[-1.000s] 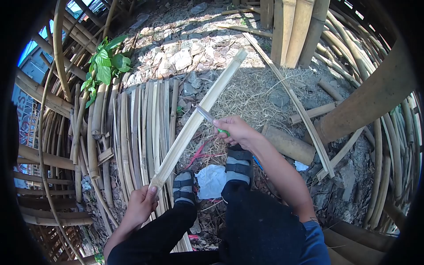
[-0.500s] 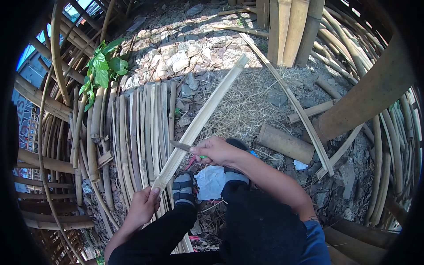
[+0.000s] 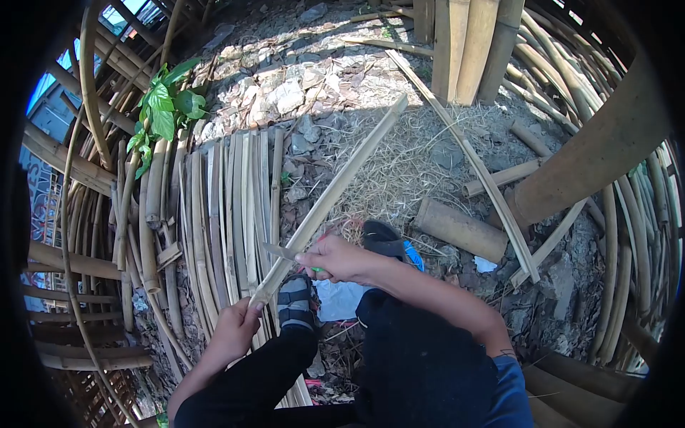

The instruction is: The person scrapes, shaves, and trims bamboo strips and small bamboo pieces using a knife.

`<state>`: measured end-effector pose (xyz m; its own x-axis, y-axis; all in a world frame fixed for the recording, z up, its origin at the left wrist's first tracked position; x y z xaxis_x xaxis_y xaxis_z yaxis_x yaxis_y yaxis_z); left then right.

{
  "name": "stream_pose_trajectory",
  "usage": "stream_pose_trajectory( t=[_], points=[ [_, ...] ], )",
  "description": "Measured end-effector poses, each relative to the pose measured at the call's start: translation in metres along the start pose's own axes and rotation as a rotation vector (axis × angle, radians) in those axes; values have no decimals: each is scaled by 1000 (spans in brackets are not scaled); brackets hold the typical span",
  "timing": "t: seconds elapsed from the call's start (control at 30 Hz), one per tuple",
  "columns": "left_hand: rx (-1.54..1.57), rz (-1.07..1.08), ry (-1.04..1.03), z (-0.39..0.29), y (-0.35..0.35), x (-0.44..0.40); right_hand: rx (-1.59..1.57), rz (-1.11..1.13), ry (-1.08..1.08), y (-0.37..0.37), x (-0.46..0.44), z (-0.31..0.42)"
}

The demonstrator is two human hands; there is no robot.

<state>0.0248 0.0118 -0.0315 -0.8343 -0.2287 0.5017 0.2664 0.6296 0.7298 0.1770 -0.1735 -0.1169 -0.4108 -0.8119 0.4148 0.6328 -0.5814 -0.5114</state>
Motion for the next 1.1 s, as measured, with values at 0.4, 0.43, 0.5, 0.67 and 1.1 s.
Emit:
stream_pose_trajectory(
  t=[0.4, 0.43, 0.5, 0.67, 1.1],
  points=[
    [-142, -135, -110, -12, 9, 2, 59, 16, 44, 13, -5, 10],
    [-142, -136, -107, -11, 9, 2, 77, 13, 68, 17, -7, 8],
    [-139, -134, -126, -11, 8, 2, 96, 10, 91, 19, -9, 6],
    [-122, -109, -107, -13, 8, 2, 132, -42, 137, 21, -9, 9],
    [-88, -105, -105, -13, 7, 2, 195, -103, 180, 29, -11, 7]
  ],
)
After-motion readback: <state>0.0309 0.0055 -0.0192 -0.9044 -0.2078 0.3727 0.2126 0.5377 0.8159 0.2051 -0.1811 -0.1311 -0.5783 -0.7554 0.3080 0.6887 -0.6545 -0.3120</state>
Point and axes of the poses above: each hand's wrist, its own x-axis away from the middle knuckle, its own y-axis out of the back of the hand, z = x × y, the point moved 4 cm from there along -x, towards the middle knuckle, and after that the axes turned 12 degrees about -x, right-handed, at the moved point
